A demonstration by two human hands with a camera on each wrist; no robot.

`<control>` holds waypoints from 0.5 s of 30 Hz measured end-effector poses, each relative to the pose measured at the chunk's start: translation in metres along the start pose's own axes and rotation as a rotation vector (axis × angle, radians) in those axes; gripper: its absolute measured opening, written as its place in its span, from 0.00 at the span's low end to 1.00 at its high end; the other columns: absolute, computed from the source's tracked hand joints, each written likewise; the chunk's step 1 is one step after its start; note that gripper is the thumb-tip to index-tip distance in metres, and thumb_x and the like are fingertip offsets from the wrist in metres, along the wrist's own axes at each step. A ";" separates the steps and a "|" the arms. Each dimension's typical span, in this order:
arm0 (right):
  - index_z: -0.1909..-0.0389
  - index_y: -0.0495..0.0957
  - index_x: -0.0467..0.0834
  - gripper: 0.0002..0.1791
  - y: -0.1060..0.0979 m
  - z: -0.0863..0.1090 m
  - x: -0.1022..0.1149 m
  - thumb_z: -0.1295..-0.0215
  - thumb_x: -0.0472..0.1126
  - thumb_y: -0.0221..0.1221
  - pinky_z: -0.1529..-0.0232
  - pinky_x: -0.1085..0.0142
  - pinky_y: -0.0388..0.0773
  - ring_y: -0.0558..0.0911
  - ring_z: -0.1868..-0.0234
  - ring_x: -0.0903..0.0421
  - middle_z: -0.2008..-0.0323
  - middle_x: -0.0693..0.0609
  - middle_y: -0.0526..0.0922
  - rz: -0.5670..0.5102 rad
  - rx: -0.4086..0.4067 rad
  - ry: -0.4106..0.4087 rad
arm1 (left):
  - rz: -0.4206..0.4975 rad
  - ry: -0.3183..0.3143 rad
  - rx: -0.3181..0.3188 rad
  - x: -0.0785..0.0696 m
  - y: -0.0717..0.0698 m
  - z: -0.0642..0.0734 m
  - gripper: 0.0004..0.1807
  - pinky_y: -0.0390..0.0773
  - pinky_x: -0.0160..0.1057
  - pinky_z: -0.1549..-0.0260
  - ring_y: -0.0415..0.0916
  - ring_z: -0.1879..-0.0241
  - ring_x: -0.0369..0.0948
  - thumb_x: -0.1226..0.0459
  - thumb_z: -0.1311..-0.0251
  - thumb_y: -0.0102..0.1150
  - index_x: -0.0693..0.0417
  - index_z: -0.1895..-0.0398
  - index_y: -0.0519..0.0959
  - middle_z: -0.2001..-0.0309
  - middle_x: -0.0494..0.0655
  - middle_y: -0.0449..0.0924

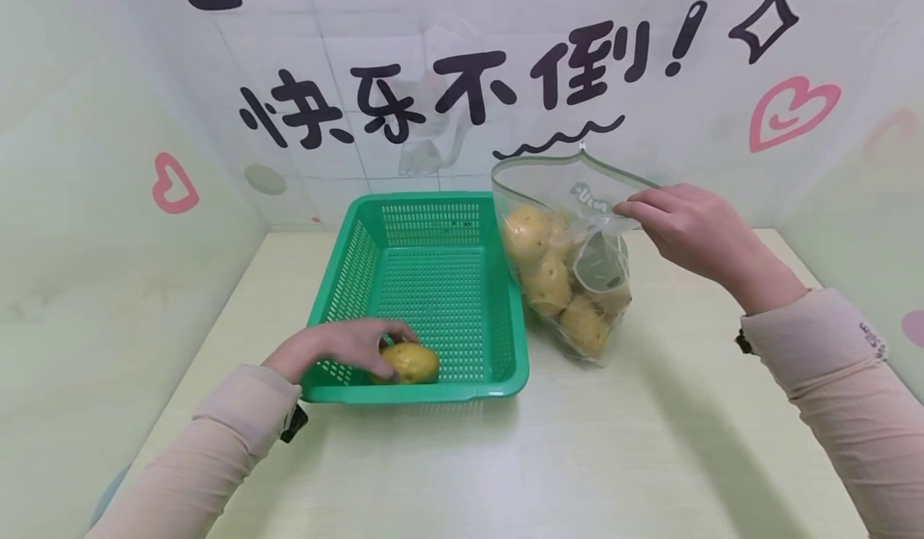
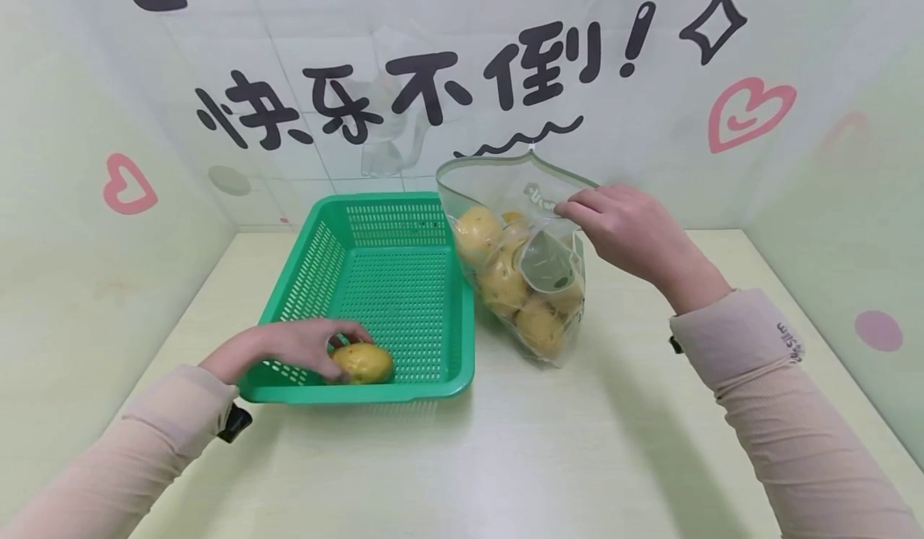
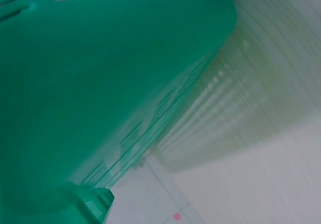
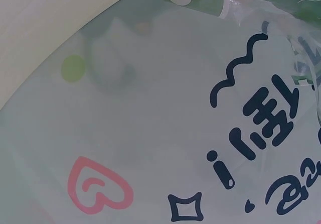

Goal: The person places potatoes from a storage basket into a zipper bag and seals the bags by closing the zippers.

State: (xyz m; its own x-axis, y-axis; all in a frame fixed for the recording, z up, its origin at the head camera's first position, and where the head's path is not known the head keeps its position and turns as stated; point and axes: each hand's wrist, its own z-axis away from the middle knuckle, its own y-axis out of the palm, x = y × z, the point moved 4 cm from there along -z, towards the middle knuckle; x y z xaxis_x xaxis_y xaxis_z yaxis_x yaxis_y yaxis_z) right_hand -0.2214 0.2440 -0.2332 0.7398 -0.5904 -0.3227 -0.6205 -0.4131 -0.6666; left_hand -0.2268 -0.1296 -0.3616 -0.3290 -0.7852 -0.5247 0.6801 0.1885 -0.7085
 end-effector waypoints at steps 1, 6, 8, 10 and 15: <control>0.62 0.83 0.37 0.17 0.000 0.000 0.000 0.53 0.20 0.59 0.72 0.54 0.79 0.81 0.75 0.46 0.69 0.44 0.86 -0.002 -0.001 0.000 | 0.011 -0.005 -0.004 0.001 0.000 0.000 0.30 0.76 0.39 0.56 0.73 0.55 0.42 0.60 0.51 0.66 0.51 0.42 0.72 0.47 0.51 0.74; 0.62 0.83 0.37 0.17 -0.001 0.000 0.001 0.53 0.20 0.59 0.72 0.54 0.79 0.81 0.75 0.46 0.69 0.44 0.86 -0.005 -0.003 -0.003 | 0.037 0.009 -0.029 0.001 -0.004 0.002 0.30 0.76 0.38 0.58 0.74 0.55 0.43 0.60 0.52 0.67 0.52 0.42 0.72 0.46 0.53 0.74; 0.62 0.82 0.37 0.17 -0.001 0.000 0.001 0.54 0.20 0.59 0.72 0.54 0.79 0.81 0.75 0.46 0.69 0.44 0.86 -0.004 -0.004 -0.005 | 0.034 0.016 -0.043 0.000 -0.006 0.003 0.31 0.76 0.38 0.59 0.75 0.54 0.43 0.60 0.52 0.67 0.52 0.41 0.72 0.46 0.53 0.74; 0.62 0.82 0.36 0.17 -0.001 0.000 0.001 0.54 0.20 0.59 0.72 0.54 0.79 0.81 0.75 0.46 0.69 0.44 0.86 -0.003 -0.003 -0.007 | 0.035 0.026 -0.055 0.000 -0.008 0.003 0.31 0.77 0.38 0.58 0.75 0.53 0.44 0.59 0.52 0.67 0.52 0.41 0.72 0.46 0.53 0.74; 0.63 0.82 0.36 0.17 -0.001 0.001 0.002 0.54 0.20 0.58 0.72 0.54 0.79 0.81 0.75 0.46 0.70 0.44 0.86 -0.002 0.001 -0.005 | 0.053 0.066 -0.095 -0.004 -0.016 0.006 0.32 0.78 0.39 0.56 0.75 0.48 0.47 0.59 0.52 0.67 0.53 0.41 0.71 0.45 0.53 0.74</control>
State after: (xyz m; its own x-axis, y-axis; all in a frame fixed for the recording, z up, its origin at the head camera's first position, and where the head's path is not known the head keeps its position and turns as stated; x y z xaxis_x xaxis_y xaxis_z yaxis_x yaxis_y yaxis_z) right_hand -0.2195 0.2436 -0.2338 0.7420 -0.5863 -0.3251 -0.6192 -0.4135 -0.6676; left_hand -0.2323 -0.1333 -0.3452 -0.3384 -0.7329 -0.5903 0.6336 0.2863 -0.7187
